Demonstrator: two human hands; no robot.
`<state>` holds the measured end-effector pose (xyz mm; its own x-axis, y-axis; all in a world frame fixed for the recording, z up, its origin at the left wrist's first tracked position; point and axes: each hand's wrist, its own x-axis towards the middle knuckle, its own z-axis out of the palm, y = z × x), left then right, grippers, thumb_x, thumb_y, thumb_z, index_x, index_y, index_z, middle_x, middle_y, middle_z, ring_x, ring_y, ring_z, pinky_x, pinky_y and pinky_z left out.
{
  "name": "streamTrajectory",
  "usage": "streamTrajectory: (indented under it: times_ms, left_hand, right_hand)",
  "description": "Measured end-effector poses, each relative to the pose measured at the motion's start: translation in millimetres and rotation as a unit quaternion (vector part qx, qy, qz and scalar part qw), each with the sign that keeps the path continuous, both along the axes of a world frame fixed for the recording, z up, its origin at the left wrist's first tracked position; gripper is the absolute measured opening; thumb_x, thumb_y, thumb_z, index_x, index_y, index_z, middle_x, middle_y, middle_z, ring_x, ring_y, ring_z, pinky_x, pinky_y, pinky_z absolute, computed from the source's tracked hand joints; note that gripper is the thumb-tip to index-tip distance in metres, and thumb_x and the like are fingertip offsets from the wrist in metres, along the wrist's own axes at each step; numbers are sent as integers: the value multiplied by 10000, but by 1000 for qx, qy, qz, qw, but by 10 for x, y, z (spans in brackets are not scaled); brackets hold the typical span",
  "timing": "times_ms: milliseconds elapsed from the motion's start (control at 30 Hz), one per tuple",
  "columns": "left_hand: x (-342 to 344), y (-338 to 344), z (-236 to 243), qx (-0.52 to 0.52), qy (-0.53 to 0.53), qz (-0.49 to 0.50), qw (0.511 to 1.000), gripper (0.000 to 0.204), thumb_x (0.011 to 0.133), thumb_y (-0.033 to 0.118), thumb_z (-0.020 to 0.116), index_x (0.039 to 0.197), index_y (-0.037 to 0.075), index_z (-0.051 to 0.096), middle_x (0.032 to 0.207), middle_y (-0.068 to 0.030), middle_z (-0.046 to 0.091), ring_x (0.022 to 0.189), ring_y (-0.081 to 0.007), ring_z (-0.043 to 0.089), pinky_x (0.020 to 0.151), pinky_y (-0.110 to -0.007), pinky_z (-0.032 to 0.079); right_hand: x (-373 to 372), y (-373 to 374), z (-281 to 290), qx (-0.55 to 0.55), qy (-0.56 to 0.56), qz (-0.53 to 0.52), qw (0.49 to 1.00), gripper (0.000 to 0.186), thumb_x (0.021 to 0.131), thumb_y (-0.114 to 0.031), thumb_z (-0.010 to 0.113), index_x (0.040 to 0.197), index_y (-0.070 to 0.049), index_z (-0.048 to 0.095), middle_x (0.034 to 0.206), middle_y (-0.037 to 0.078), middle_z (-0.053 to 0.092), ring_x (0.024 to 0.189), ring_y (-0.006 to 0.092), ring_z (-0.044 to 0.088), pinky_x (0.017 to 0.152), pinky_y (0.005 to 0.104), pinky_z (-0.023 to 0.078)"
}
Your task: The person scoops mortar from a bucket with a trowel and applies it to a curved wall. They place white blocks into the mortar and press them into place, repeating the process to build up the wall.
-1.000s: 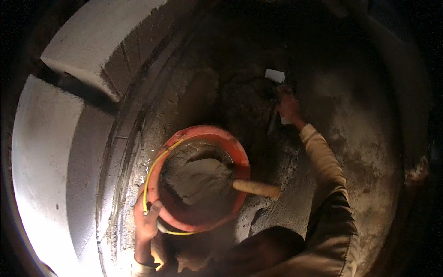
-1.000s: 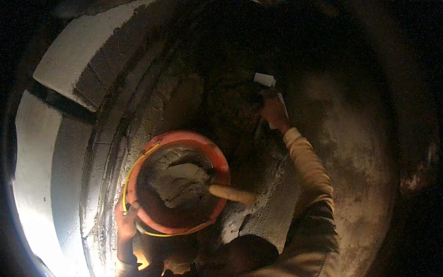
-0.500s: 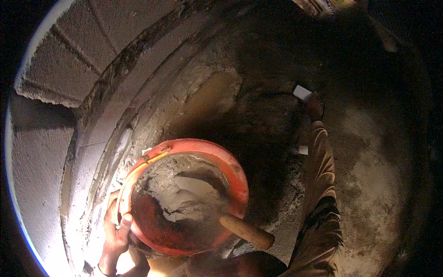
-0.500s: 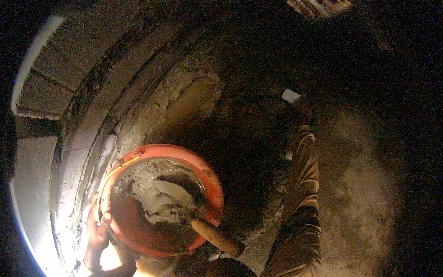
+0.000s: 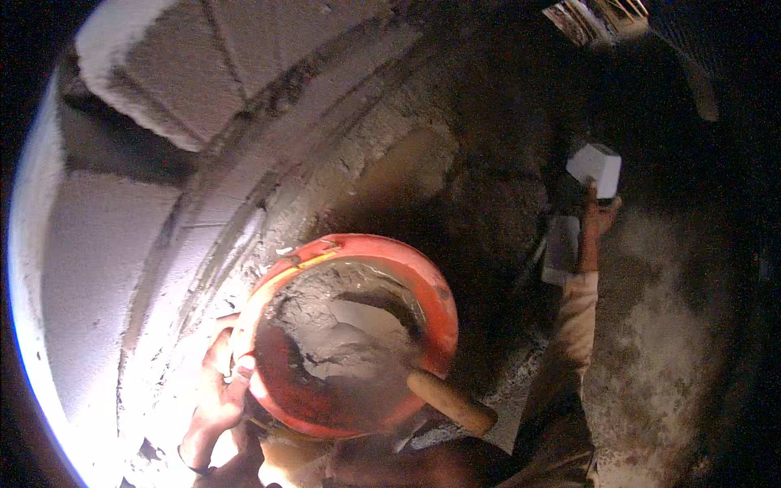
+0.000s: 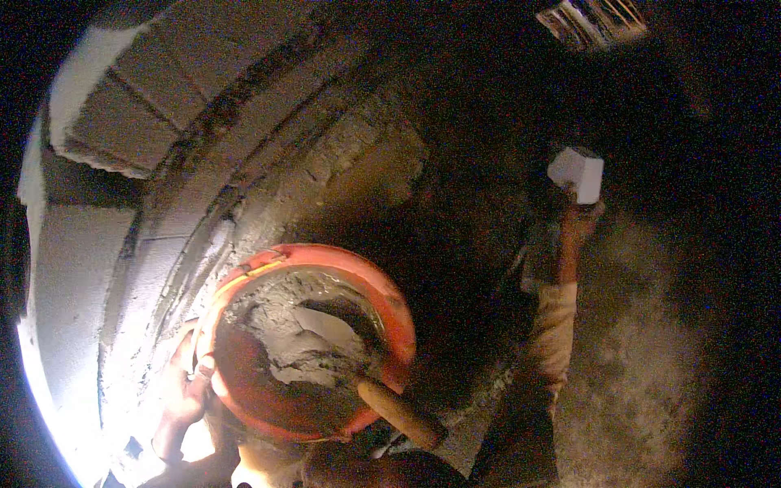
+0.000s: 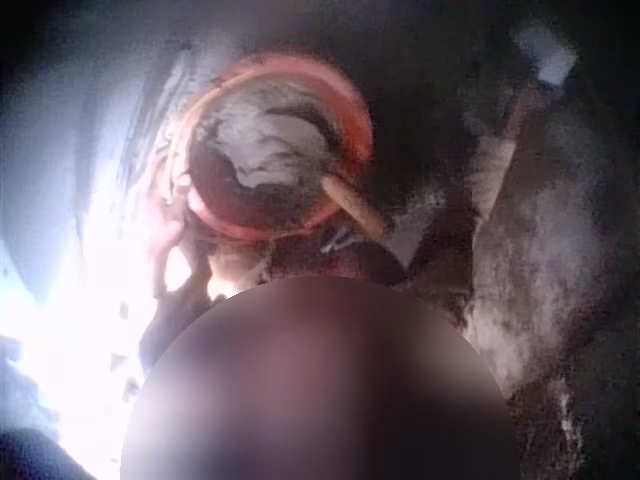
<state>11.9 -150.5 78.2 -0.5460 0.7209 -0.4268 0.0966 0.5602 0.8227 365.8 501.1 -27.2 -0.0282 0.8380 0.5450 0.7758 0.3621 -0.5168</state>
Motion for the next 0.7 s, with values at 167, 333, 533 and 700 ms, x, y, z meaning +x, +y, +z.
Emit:
streamTrajectory:
  times_ms: [167,333,533,700]
  left_hand:
    - [19,-122,-44,32,-4,19,999,280,998,139,569,1247,11,566,1217,-136,571,1113,-258,581,963,-393,469]
    - [-27,-110,-109,111,4,-10,994,255,963,51,568,1211,-8,573,1247,-133,540,1116,-261,574,988,-382,457]
    - [-21,-168,-36,133,-38,9,990,301,977,104,577,1254,-14,562,1251,-152,549,1175,-310,558,1023,-387,424]
    - [-7,-203,-234,169,-51,12,984,368,964,101,622,1303,-24,555,1278,-160,548,1235,-321,529,1074,-374,386]
  right_hand:
    - [-745,-1279,885,88,-6,162,983,680,911,-258,780,1451,-22,442,1414,184,536,1289,287,515,1103,431,403]
    - [-1449,-2437,1990,192,-28,295,936,684,904,-163,755,1471,18,417,1446,195,518,1357,317,477,1128,454,388]
    - [-2366,-3212,2935,237,-75,434,866,654,857,-53,723,1455,-18,463,1437,196,520,1321,359,523,1088,483,450]
    - [-3200,-3371,3365,396,-143,482,768,603,849,17,668,1419,-146,556,1392,165,554,1279,375,555,1032,471,511]
